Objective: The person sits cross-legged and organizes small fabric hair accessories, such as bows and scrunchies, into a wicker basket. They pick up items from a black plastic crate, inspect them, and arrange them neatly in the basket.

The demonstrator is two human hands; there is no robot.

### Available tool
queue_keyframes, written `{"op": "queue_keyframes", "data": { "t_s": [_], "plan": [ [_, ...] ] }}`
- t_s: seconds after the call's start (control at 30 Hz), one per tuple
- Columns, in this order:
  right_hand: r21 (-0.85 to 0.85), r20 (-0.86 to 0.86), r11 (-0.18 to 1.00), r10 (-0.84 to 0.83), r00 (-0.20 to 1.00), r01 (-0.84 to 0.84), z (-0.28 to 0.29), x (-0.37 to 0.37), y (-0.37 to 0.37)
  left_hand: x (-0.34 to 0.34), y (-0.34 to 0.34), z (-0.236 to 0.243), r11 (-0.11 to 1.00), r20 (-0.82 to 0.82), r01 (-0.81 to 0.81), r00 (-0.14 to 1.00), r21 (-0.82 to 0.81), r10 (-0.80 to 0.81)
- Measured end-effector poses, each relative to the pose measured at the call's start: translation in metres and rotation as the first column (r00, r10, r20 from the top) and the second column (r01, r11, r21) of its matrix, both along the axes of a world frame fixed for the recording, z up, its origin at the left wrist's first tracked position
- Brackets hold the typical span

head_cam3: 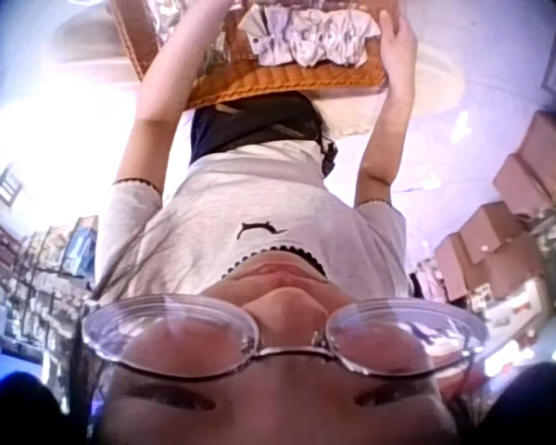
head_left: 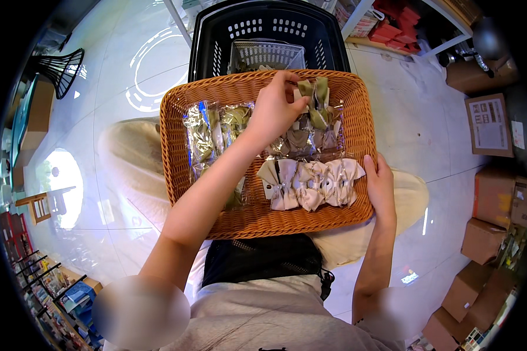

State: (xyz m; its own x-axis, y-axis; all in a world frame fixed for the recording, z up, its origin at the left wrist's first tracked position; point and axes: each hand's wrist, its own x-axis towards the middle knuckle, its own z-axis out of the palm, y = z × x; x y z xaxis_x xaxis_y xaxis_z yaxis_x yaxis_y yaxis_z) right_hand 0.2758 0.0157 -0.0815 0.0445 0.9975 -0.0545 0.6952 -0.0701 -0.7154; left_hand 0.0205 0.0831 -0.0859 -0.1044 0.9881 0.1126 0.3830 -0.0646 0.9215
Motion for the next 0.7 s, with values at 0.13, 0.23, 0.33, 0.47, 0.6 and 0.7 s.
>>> {"op": "queue_keyframes", "data": {
  "t_s": [0.13,0.23,0.33,0.47,0.6,0.7],
  "plan": [
    [0.377,0.122,0.926,-0.021,0.992,-0.027,0.026,-0.026,-0.003,-0.012,-0.014,0.027,0.954,0.358,0.109,0.934,-0.28,-0.002],
    [0.222,-0.321,0.975,0.09,0.943,-0.018,0.048,-0.057,-0.006,-0.026,-0.032,0.039,0.923,0.5,0.2,0.866,-0.328,-0.01],
    [-0.006,-0.614,0.991,0.101,0.782,-0.133,0.048,-0.089,-0.006,-0.029,-0.056,0.044,0.917,0.526,0.23,0.85,-0.325,-0.027],
    [-0.054,-0.763,0.979,0.086,0.64,-0.195,0.039,-0.118,-0.009,-0.034,-0.087,0.048,0.904,0.596,0.158,0.793,-0.398,0.124],
    [-0.173,-0.774,0.968,-0.02,0.632,-0.182,0.034,-0.126,-0.016,-0.039,-0.107,0.035,0.897,0.713,0.143,0.663,-0.419,0.227],
    [-0.372,-0.832,0.876,-0.168,0.528,-0.306,0.035,-0.123,-0.021,-0.035,-0.12,0.026,0.904,0.773,0.097,0.56,-0.417,0.297]
  ]
}}
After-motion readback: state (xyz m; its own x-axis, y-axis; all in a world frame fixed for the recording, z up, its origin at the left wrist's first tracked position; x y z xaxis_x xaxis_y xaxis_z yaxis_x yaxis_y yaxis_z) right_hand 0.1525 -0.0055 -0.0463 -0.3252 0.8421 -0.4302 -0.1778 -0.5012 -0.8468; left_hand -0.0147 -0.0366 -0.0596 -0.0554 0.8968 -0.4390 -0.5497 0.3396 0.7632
